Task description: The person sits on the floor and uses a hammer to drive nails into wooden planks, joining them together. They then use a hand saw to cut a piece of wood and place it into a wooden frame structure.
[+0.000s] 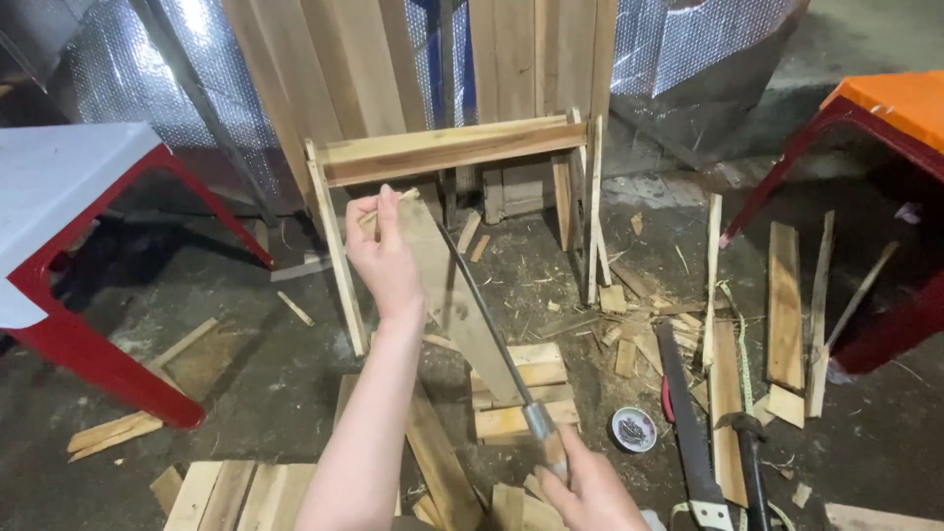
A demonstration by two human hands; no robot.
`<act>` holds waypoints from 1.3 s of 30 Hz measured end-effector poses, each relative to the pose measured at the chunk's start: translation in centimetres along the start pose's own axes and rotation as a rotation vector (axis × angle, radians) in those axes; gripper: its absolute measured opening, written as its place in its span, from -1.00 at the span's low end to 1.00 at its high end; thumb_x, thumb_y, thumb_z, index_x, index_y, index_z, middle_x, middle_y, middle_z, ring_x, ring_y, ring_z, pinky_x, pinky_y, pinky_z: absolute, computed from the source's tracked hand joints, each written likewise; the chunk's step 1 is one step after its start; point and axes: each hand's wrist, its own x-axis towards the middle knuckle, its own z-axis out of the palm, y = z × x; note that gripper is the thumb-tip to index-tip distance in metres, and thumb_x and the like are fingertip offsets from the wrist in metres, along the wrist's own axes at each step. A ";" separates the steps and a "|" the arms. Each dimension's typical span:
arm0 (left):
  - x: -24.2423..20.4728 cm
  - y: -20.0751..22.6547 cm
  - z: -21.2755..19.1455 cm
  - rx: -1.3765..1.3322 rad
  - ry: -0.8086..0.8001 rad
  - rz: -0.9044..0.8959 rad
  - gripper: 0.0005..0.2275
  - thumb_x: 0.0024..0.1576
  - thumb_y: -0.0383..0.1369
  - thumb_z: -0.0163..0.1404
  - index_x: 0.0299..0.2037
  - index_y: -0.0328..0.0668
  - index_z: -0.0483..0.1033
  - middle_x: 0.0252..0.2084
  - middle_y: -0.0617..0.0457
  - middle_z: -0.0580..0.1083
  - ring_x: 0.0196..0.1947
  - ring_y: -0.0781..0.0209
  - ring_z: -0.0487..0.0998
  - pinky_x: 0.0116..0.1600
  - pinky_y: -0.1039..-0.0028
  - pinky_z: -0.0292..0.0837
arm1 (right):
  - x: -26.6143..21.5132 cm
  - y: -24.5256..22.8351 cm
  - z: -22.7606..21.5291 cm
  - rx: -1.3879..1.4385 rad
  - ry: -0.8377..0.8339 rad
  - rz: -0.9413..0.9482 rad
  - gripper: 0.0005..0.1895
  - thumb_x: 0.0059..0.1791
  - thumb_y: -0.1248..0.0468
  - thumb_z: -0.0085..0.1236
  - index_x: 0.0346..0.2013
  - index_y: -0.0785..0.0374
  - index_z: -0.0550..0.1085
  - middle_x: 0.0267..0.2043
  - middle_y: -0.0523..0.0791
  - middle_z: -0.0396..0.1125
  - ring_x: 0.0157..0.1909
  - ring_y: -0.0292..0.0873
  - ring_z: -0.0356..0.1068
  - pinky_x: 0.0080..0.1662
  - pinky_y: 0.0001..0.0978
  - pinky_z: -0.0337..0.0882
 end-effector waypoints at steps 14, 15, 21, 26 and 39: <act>0.7 0.4 -1.2 -0.096 -0.006 -0.042 -0.84 0.29 -0.29 -0.02 -0.26 -0.20 0.41 -0.23 0.07 0.52 -0.18 0.38 0.52 0.04 0.57 0.41 | 3.6 7.6 3.3 -0.053 -0.067 0.056 -0.31 -0.10 0.20 0.00 0.36 -0.08 0.17 -0.25 -0.15 0.51 -0.30 -0.20 0.50 -0.20 -0.41 0.42; 0.6 0.4 -1.0 -0.095 -0.011 -0.044 -0.84 0.29 -0.29 -0.02 -0.26 -0.20 0.41 -0.23 0.07 0.52 -0.18 0.38 0.52 0.04 0.57 0.41 | 3.6 7.4 2.7 -0.049 -0.065 0.059 -0.31 -0.10 0.20 0.00 0.36 -0.08 0.17 -0.25 -0.15 0.51 -0.30 -0.20 0.50 -0.20 -0.41 0.42; 1.0 -0.4 0.4 -0.010 -0.031 0.026 -0.84 0.29 -0.28 0.00 -0.30 -0.12 0.43 -0.38 0.19 0.40 -0.38 0.44 0.33 -0.12 0.61 0.30 | 4.7 9.2 2.6 0.670 -0.238 0.076 -0.58 -0.07 0.49 0.09 0.09 0.27 0.44 -0.53 -0.14 0.20 -0.67 -0.28 0.11 -0.55 -0.45 0.00; -0.8 -0.6 2.2 -0.068 -0.206 0.080 -0.83 0.29 -0.33 0.01 -0.35 -0.11 0.38 -0.46 0.28 0.32 -0.50 0.51 0.17 -0.34 0.66 0.06 | 2.9 5.7 0.3 0.005 0.015 -0.032 -0.55 -0.10 0.21 0.16 0.08 0.01 0.34 -0.59 -0.20 0.43 -0.59 -0.26 0.38 -0.42 -0.43 0.31; -1.6 -1.6 2.7 -0.018 -0.159 0.117 -0.83 0.31 -0.27 -0.04 -0.28 -0.14 0.37 -0.38 0.17 0.41 -0.39 0.40 0.35 -0.18 0.60 0.29 | 5.4 10.4 2.3 -0.103 0.073 0.117 -0.49 -0.11 0.21 0.06 0.14 -0.10 0.30 -0.35 -0.12 0.48 -0.33 -0.12 0.49 -0.21 -0.33 0.43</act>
